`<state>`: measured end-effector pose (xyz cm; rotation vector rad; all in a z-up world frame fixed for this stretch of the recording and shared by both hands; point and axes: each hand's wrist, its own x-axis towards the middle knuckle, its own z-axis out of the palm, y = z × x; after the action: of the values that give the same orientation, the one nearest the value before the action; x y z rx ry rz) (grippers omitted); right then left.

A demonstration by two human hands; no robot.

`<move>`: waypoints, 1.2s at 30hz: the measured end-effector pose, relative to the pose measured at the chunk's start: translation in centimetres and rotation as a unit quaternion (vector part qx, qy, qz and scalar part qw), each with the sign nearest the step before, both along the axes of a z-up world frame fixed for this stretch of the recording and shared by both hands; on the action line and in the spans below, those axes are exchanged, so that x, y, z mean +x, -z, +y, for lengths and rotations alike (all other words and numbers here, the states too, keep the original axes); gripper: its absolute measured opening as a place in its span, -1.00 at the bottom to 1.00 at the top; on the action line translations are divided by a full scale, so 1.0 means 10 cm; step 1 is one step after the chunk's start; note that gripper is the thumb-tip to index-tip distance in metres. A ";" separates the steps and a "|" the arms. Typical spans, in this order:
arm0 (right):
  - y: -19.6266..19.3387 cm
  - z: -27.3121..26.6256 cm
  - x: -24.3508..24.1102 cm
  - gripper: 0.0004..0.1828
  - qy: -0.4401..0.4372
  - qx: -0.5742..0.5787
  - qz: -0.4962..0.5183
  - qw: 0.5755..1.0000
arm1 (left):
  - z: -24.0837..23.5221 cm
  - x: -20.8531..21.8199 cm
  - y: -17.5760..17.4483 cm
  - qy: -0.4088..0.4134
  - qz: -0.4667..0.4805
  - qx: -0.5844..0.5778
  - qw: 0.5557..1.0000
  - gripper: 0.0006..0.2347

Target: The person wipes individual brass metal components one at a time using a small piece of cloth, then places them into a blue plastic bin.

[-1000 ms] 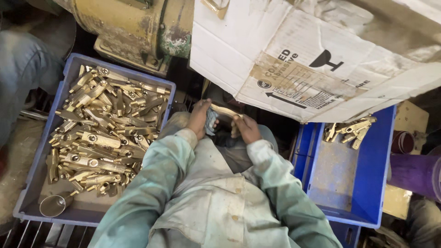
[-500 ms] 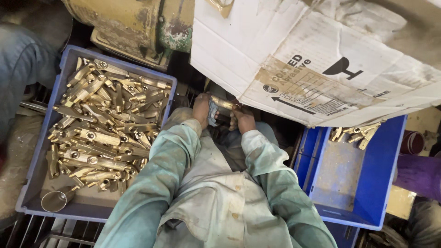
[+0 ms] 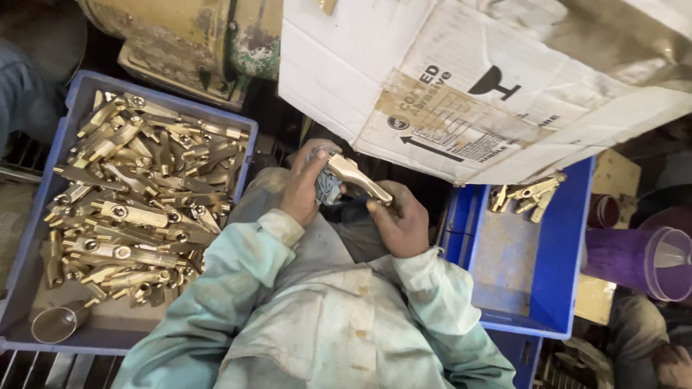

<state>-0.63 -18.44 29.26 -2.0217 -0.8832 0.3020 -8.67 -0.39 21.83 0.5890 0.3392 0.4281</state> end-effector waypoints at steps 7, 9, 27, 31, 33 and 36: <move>-0.17 -0.27 0.04 -0.52 -0.060 0.163 0.477 0.862 | 0.05 -0.26 -0.54 -0.050 -0.061 0.419 0.904 -0.74; -0.02 -0.29 0.10 -0.48 -0.078 0.164 0.599 0.780 | 0.08 -0.28 -0.52 -0.021 -0.078 0.425 0.901 -0.72; 1.27 -0.14 0.54 -0.70 0.013 -0.048 0.233 0.971 | -0.09 0.60 1.49 0.177 0.200 -0.082 0.960 -0.56; 1.69 -0.08 0.81 -0.67 0.031 -0.051 0.285 0.957 | -0.15 0.85 1.97 0.163 0.232 -0.077 0.956 -0.52; 1.84 -0.06 0.89 -0.64 0.039 -0.043 0.302 0.952 | -0.21 0.94 2.13 0.142 0.253 -0.077 0.954 -0.52; 1.97 -0.04 0.89 -0.63 0.066 -0.028 0.335 0.940 | -0.28 1.00 2.25 0.073 0.216 -0.100 0.969 -0.57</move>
<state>8.31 -18.80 9.56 -1.8241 -0.3102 0.8817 1.30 -3.16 -0.66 0.5029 0.7411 0.1167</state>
